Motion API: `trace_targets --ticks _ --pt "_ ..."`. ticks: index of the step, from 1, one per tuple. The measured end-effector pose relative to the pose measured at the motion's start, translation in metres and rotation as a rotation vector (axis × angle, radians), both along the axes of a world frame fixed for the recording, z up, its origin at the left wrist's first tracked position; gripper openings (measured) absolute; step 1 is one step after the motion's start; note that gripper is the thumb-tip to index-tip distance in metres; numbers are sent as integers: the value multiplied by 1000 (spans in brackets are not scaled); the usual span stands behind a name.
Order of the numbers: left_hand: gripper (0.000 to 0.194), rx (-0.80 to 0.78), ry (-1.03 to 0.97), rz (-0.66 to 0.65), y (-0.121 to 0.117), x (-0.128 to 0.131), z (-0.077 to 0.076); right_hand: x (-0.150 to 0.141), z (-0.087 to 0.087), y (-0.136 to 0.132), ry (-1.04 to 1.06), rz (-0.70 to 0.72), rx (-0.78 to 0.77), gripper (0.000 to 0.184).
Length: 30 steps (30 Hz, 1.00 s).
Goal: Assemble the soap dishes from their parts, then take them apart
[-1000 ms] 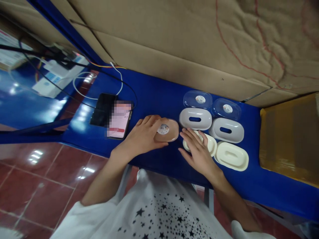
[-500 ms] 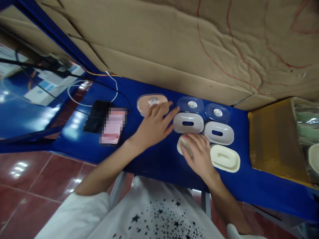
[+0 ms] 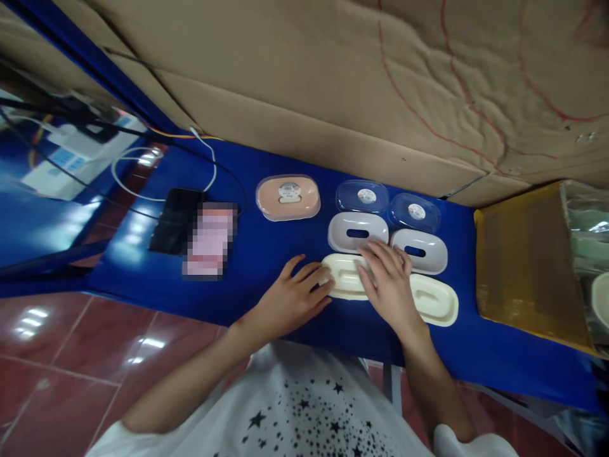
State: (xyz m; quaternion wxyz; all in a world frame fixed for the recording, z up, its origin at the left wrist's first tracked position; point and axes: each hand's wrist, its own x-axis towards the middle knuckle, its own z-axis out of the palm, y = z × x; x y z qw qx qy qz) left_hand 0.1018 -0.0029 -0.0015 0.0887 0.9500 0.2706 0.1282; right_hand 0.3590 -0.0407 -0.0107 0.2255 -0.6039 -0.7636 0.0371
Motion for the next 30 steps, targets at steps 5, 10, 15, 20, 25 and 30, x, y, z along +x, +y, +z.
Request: trace_targets --ticks 5,10,15,20,25,30 --pt "23 -42 -23 78 -5 -25 1 -3 -1 0 5 30 -16 33" --pt "41 -92 -101 149 15 -18 1 -4 -1 1 4 -7 19 33" --pt "75 -223 -59 216 53 10 -8 1 -3 3 -75 -216 10 50" --pt "75 -316 -128 198 70 27 -14 2 -4 2 -99 -243 -33 51" --pt "73 -310 -184 235 68 32 -8 5 -5 2 -85 -331 -12 53" --pt "67 -337 -164 237 55 31 -6 6 -6 2 -43 -377 -20 55"
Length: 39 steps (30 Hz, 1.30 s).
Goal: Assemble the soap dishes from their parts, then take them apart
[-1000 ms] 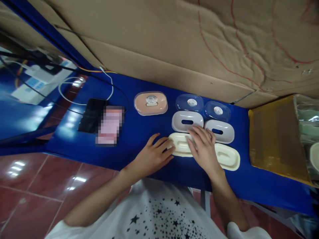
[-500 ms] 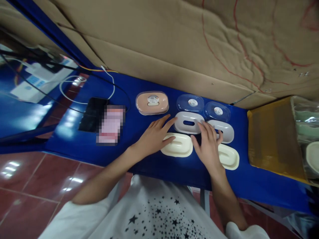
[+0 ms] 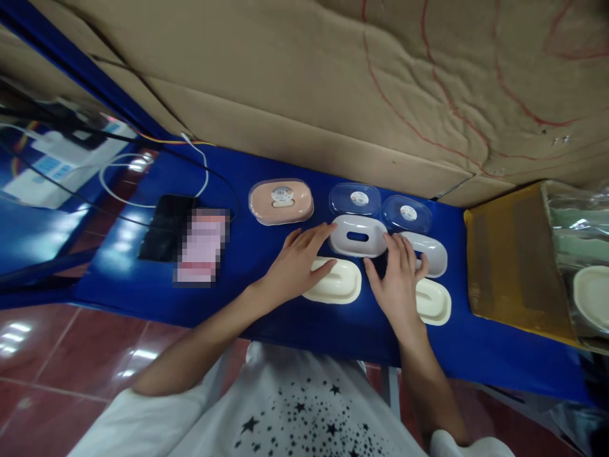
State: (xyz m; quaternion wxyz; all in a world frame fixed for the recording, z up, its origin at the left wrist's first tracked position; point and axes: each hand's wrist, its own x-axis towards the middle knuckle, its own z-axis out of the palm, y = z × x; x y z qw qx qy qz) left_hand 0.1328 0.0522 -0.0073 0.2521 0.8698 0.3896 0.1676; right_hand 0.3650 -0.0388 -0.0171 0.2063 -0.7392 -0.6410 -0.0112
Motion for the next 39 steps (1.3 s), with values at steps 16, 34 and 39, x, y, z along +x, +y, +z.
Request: trace_targets --ticks 16,34,39 --pt "63 -25 -268 175 -69 -40 36 -18 29 -29 223 256 110 63" --pt "50 340 85 101 -84 -50 11 -32 9 -72 224 228 51 58" --pt "54 404 107 -11 -76 -45 9 -30 8 -61 154 349 3 68"
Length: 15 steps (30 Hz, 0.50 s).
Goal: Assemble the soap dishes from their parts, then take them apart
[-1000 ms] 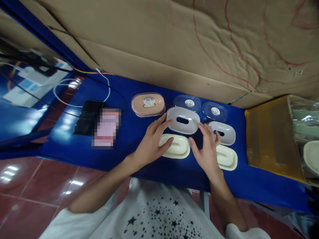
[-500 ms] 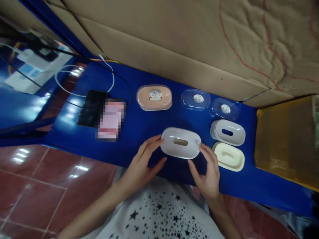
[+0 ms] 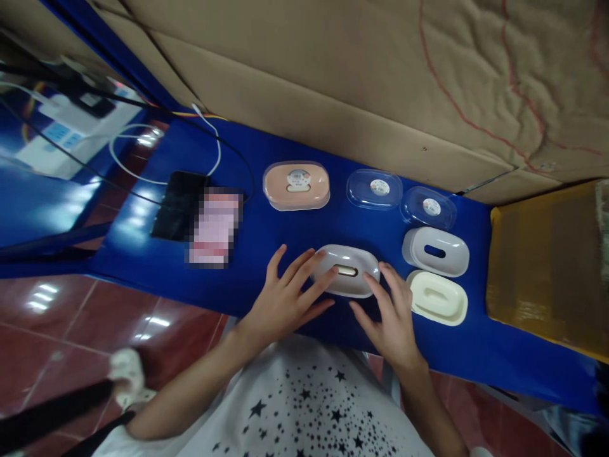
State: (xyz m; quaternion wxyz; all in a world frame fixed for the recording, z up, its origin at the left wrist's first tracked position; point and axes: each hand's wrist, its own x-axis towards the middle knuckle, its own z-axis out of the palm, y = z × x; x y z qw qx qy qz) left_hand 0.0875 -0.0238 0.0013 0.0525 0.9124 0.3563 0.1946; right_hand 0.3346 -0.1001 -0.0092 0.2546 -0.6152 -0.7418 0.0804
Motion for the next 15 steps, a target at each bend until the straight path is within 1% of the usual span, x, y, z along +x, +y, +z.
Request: trace_targets --ticks 4,10,15 --pt "60 -34 -12 -36 4 2 -6 0 -4 5 -34 46 -20 74" --pt "51 -27 -28 -55 6 2 -10 0 -6 6 -36 62 -15 73" --pt "55 -120 -91 -30 5 -1 -9 1 -7 7 -31 54 -32 73"
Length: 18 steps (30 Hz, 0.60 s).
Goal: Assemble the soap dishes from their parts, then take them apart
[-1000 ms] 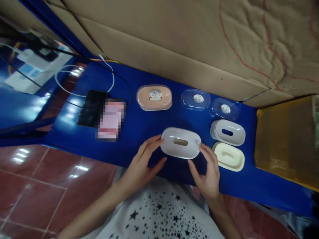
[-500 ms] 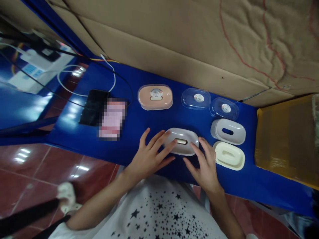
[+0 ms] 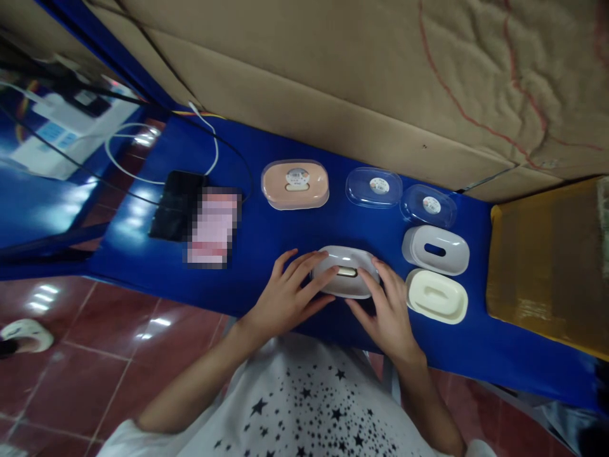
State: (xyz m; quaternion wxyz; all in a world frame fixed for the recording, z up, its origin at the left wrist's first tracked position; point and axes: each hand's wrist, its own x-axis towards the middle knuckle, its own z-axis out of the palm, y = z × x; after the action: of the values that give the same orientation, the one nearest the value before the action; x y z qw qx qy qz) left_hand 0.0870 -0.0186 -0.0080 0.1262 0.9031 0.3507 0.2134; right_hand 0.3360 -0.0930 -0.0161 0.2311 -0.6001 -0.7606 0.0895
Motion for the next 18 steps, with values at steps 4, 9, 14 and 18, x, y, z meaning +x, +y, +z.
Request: trace_targets --ticks 4,9,14,18 --pt "58 -41 10 -18 3 -4 1 3 -1 0 -11 20 2 69" --pt "62 -30 76 -56 8 -6 0 6 -3 0 -41 58 3 60" --pt "54 51 104 -71 7 -5 -6 4 -6 -2 -75 70 30 49" --pt "52 81 110 -73 5 -5 -8 2 -8 -4 -90 52 22 52"
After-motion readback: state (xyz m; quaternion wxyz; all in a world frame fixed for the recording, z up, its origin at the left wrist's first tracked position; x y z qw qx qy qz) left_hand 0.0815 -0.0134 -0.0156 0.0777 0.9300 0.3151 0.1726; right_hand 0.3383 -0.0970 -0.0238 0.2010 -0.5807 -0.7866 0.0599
